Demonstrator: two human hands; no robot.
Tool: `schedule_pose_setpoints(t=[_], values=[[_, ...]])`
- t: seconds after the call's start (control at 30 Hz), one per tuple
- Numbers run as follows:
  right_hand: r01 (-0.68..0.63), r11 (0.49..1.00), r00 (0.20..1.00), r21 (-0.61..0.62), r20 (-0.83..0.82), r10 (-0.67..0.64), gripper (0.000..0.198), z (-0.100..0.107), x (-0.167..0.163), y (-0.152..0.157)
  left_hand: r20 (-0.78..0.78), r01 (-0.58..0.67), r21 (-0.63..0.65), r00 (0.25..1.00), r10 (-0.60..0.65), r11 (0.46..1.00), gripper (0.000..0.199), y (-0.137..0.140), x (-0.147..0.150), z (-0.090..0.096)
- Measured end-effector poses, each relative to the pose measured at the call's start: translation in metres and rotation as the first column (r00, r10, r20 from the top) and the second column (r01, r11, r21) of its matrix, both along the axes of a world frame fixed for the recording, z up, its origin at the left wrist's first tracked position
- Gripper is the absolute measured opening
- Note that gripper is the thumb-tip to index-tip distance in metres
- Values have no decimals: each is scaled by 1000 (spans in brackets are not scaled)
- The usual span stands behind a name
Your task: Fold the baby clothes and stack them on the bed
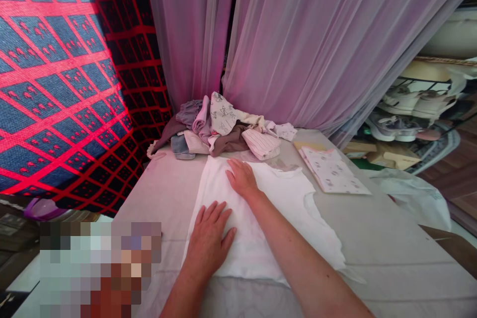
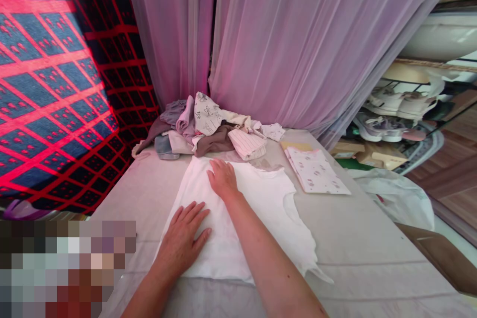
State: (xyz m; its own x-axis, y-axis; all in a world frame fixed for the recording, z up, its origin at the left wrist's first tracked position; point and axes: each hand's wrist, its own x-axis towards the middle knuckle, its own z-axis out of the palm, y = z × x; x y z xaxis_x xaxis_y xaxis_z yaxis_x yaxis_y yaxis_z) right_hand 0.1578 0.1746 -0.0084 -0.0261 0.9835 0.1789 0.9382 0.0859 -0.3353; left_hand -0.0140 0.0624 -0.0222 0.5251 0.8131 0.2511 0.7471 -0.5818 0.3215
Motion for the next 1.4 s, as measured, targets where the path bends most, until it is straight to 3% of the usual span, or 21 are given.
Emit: schedule_pose_setpoints(t=[0.17,0.47,0.6,0.67,0.73,0.8,0.9,0.97,1.07,1.23,1.4], values=[[10,979,994,-201,110,12,55,4,11,-19,-10,6,-7,1000,-6,1000,37,2,0,0],[68,972,990,-227,138,-38,52,9,52,-89,-14,7,-14,1000,-7,1000,36,5,2,1],[86,996,992,-37,-91,-89,40,25,68,-126,82,-1,73,997,-5,997,32,5,0,4],[59,996,969,72,-245,-40,32,33,74,-154,131,-37,115,991,22,993,30,5,-1,9],[20,996,950,84,-314,7,27,35,78,-186,110,-73,105,992,62,992,29,3,-3,14],[-51,995,950,90,-303,76,21,28,80,-216,23,-75,48,997,74,996,29,-1,-7,21],[-123,978,967,169,-201,157,19,11,81,-247,-72,18,-31,997,-20,999,28,-12,-16,29],[-152,963,975,224,-124,183,31,2,81,-256,-70,111,-26,991,-112,994,25,-23,-25,33],[-193,943,976,270,-48,213,24,-5,79,-258,-35,168,9,985,-167,986,20,-42,-40,32],[-215,922,970,322,-41,241,15,-8,77,-255,34,35,11,999,-35,999,21,-57,-64,26],[-212,932,968,294,-70,242,16,-5,75,-258,13,-260,-51,965,261,964,29,-56,-72,29]])
